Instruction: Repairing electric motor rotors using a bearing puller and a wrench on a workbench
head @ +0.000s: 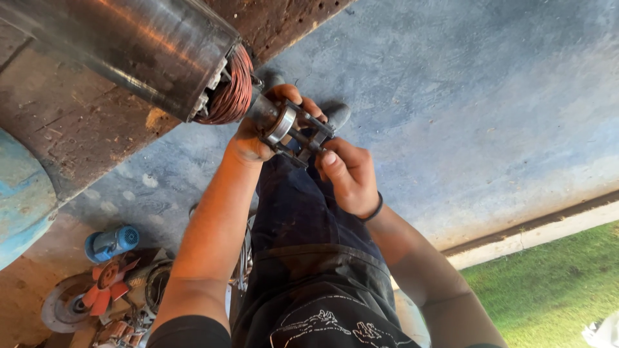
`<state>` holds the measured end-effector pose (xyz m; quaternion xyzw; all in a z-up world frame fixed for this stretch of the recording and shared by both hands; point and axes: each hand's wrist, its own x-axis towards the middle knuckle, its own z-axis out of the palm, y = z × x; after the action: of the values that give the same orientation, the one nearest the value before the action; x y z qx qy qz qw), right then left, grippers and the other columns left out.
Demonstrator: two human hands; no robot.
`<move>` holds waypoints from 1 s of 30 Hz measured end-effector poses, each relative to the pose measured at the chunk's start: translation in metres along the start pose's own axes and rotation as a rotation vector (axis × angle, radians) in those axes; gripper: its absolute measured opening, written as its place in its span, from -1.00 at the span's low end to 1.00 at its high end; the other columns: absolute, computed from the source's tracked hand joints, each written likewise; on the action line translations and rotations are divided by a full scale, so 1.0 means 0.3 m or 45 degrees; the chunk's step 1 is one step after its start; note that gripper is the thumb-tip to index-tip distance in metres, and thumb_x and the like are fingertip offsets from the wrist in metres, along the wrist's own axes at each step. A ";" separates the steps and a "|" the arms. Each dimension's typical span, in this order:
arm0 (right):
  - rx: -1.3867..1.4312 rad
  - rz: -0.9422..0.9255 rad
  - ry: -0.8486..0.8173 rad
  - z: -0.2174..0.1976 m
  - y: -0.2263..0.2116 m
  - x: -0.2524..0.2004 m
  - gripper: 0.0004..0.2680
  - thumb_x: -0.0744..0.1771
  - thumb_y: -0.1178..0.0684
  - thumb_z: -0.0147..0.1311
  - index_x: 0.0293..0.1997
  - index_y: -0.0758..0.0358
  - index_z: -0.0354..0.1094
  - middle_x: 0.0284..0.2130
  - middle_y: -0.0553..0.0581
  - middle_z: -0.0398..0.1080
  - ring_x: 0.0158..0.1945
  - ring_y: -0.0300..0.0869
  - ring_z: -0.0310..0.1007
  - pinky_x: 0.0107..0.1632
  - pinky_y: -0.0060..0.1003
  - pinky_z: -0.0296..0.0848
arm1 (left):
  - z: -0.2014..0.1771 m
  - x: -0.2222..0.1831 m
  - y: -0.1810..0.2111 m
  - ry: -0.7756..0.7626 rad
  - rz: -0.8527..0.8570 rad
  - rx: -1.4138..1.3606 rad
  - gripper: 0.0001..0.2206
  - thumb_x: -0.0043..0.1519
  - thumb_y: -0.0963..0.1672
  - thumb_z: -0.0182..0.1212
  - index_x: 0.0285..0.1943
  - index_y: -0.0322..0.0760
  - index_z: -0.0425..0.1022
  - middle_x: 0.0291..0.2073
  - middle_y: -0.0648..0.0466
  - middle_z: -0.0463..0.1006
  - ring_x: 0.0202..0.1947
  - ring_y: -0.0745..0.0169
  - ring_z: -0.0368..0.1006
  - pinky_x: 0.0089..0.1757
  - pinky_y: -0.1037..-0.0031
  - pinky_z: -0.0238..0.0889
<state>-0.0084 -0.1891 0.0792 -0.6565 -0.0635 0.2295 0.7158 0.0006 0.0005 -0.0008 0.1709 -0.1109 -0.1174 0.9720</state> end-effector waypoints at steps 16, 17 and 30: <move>0.158 0.367 0.022 -0.056 0.010 -0.017 -0.68 0.44 -0.09 -0.11 -0.31 0.37 0.43 -0.63 0.18 0.43 -0.49 -0.25 0.42 -0.41 -0.39 0.44 | 0.063 0.035 0.050 0.009 -0.020 0.048 -0.22 0.00 -0.05 0.60 0.26 -0.38 0.11 0.21 -0.39 0.30 0.31 -0.20 0.33 0.33 0.06 0.12; 0.107 0.369 0.011 -0.085 0.026 -0.008 -0.71 0.44 -0.05 -0.11 -0.29 0.37 0.44 -0.64 0.17 0.42 -0.51 -0.24 0.41 -0.40 -0.39 0.43 | 0.069 0.041 0.054 0.003 -0.034 0.049 -0.23 0.00 -0.07 0.59 0.26 -0.37 0.11 0.21 -0.36 0.31 0.32 -0.16 0.33 0.34 0.08 0.10; -0.844 -0.416 0.253 -0.393 -0.314 0.428 -0.82 0.51 0.05 0.06 -0.06 0.42 0.31 -0.36 0.20 0.37 -0.32 -0.13 0.35 -0.23 -0.21 0.33 | 0.143 0.084 0.103 -0.031 0.017 0.199 -0.45 0.17 -0.07 0.42 0.31 -0.23 0.28 0.17 0.07 0.45 0.32 0.11 0.35 0.35 0.06 0.18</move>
<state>0.1749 -0.2466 0.1282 -0.8527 -0.1682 0.0146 0.4944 0.0194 0.0088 0.0542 0.2440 -0.1325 -0.1040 0.9550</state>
